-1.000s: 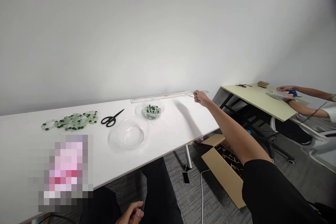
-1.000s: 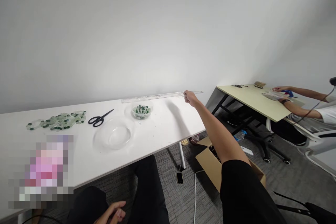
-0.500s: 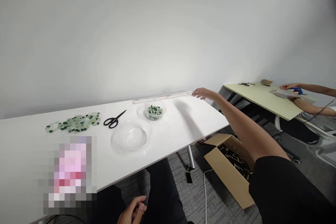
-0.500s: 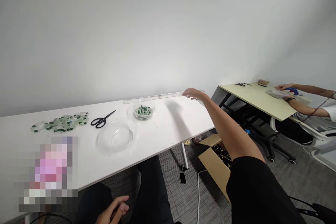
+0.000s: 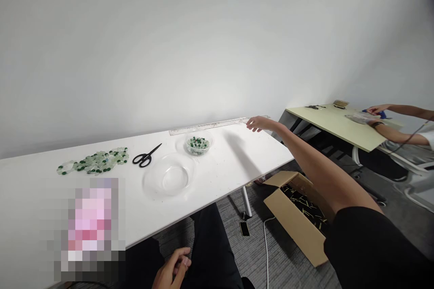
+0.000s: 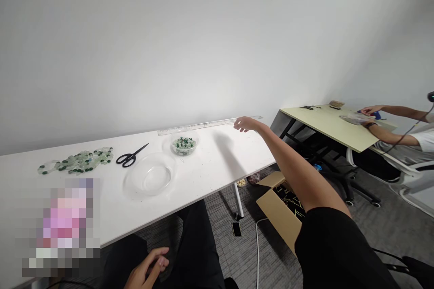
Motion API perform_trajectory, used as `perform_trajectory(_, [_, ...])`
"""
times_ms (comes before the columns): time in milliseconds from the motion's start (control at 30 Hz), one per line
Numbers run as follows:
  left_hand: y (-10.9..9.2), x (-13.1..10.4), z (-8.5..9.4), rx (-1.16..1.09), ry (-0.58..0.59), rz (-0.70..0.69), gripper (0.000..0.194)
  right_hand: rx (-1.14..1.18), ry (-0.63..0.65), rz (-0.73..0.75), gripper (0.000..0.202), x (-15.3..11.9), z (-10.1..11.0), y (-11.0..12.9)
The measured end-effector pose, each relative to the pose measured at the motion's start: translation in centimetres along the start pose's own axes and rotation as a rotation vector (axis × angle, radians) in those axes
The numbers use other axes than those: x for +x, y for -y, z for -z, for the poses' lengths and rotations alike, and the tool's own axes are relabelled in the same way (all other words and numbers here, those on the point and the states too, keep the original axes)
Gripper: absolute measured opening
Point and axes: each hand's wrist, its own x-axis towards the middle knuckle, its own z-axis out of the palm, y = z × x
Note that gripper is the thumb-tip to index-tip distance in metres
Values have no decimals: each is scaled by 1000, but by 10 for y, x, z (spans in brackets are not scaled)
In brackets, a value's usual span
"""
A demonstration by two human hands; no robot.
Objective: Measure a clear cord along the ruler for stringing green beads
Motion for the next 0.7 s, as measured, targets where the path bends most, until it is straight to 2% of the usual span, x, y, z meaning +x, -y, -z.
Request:
perform_trajectory(67, [0,-1,1,-1,26,7,53,-23,-5,-30,21,0,-14,-11])
perform_trajectory(200, [3,-5,0,-10,-4,22,51,-52,52,-32,14,-1,-44,-29])
perform_trajectory(333, [-1,-11,1,15,35,16,47,-76,-29,15,8,0,-56,-32])
perform_trajectory(467, [-12,-19,2,45,19,43,46,-104,-193,63,5,0,-40,-23])
perform_trajectory(700, [-14,-31,-4,47,12,26,42,-127,-512,143,18,-12,26,5])
